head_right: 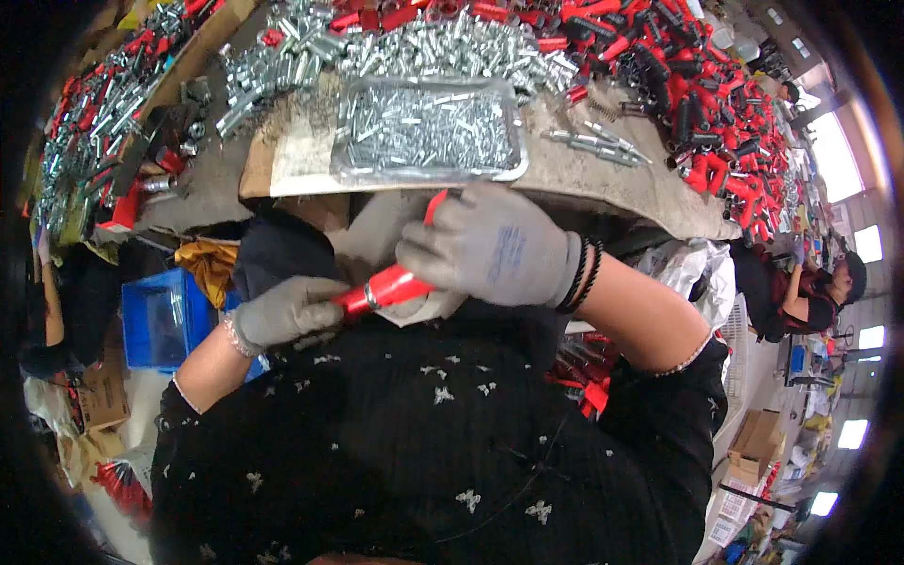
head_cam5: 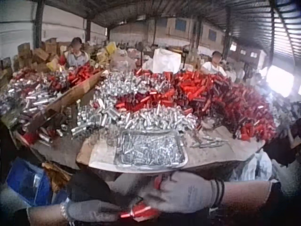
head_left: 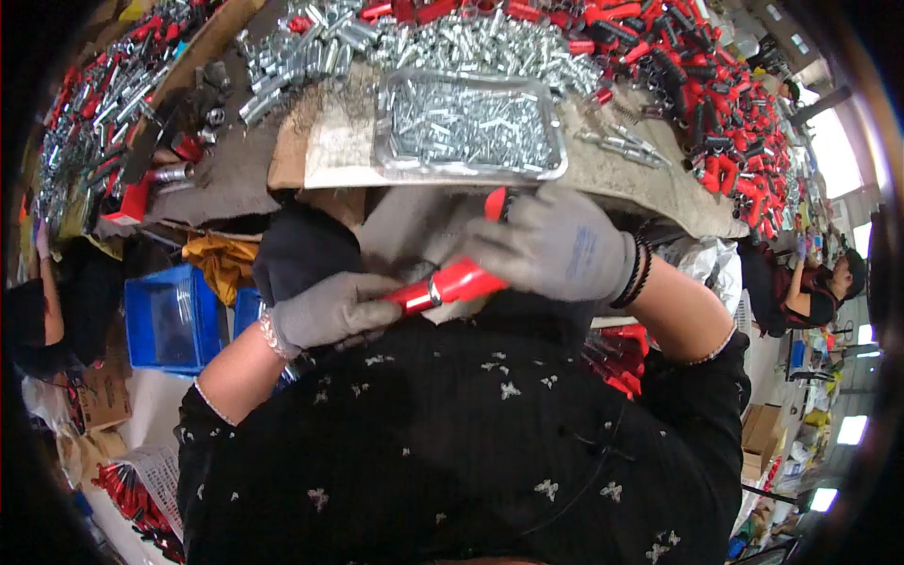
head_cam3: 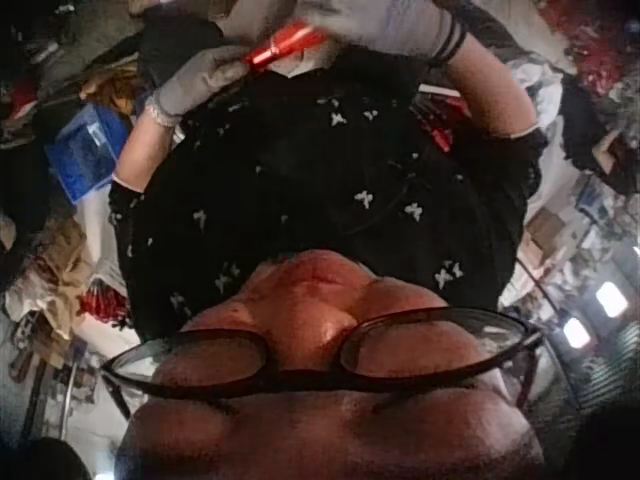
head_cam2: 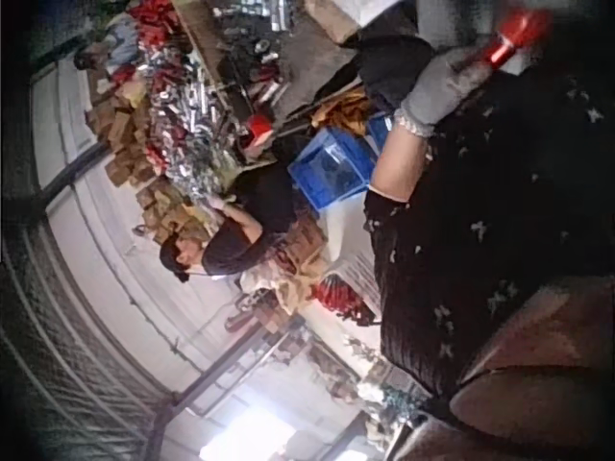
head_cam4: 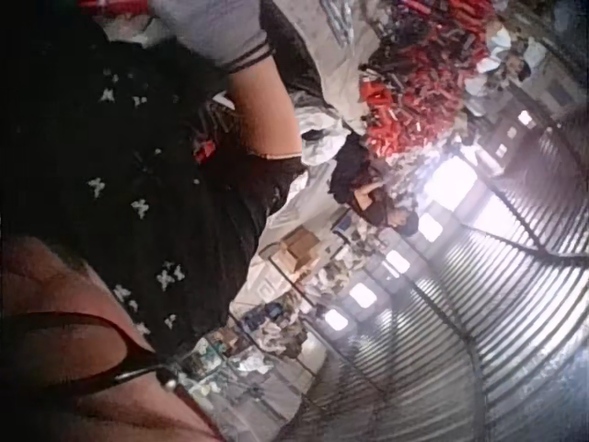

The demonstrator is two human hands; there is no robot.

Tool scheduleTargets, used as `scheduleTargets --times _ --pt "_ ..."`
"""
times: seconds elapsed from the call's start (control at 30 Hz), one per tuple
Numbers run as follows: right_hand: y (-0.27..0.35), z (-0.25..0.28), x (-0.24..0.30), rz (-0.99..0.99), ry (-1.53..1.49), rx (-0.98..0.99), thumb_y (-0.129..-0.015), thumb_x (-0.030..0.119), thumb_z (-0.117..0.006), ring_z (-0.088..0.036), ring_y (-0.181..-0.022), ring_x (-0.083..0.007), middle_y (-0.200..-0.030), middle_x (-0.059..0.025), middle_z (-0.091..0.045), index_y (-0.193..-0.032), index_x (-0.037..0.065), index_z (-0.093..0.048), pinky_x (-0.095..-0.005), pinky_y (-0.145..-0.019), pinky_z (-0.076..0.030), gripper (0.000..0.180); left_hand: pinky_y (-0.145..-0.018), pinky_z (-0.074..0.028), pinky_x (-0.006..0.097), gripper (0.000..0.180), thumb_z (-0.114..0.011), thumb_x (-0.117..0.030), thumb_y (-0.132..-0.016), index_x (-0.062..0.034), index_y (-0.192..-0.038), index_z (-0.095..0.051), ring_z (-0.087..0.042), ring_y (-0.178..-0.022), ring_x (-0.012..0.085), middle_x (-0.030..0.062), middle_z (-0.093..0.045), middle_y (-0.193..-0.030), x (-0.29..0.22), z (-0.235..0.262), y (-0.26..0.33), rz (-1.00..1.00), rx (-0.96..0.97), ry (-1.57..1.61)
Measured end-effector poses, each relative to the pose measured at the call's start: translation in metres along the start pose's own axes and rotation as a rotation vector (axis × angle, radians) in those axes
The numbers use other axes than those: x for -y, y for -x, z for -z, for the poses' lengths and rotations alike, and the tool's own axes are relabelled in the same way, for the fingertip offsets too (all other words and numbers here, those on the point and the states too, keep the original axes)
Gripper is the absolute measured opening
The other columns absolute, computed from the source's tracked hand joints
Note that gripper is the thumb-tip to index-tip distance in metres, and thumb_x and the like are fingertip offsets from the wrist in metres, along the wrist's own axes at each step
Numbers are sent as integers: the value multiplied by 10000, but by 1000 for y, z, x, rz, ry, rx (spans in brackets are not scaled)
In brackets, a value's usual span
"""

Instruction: The person assembles tools by inserting springs and metal rods into metal cylinders, attaching handles by hand, and placing the completed tools into a crate.

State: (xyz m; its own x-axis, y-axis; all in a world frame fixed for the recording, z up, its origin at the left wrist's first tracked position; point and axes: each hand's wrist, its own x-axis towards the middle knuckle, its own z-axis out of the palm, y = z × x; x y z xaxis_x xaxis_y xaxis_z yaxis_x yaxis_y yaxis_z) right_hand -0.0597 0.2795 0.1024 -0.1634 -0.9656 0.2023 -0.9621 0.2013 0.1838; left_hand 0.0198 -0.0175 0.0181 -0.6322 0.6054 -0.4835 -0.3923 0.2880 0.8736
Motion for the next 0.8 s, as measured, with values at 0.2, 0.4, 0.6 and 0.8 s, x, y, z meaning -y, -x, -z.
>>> scheduleTargets --times 0.2,0.4,0.6,0.8 --pt "6 6 2 44 -196 84 -702 322 -760 -594 -808 -234 -954 -66 -663 -1049 97 -673 -386 -672 -473 422 -534 -433 268 381 -613 -322 -978 -33 -1226 -610 -534 -606 98 9 -572 -739 9 -11 -11 -12 -19 -75" --pt "32 0 1 -774 -1161 295 -854 348 -751 -667 -783 -231 -827 -157 -700 -994 3 -684 -373 -710 -497 378 -741 -526 410 438 -662 -402 -912 -126 -1249 -604 -675 -866 329 136 -675 -933 -11 -30 -16 -401 -487 -785" --pt "22 15 -4 -887 -1194 320 -1003 315 -543 -646 -1014 -216 -1124 -170 -696 -1241 4 -631 -357 -920 -486 401 -640 -543 399 467 -710 -360 -873 -136 -1271 -613 -678 -726 276 122 -658 -922 0 -20 -34 -758 -570 -978" --pt "52 -47 -1 -325 -1073 -261 -896 -8 -525 -512 -1300 -300 -1351 -188 -549 -1371 21 -496 -382 -1111 -381 476 -724 -541 361 385 -706 -289 -888 -30 -1168 -650 -688 -813 328 169 -697 -949 5 -17 -41 -383 -367 -507"
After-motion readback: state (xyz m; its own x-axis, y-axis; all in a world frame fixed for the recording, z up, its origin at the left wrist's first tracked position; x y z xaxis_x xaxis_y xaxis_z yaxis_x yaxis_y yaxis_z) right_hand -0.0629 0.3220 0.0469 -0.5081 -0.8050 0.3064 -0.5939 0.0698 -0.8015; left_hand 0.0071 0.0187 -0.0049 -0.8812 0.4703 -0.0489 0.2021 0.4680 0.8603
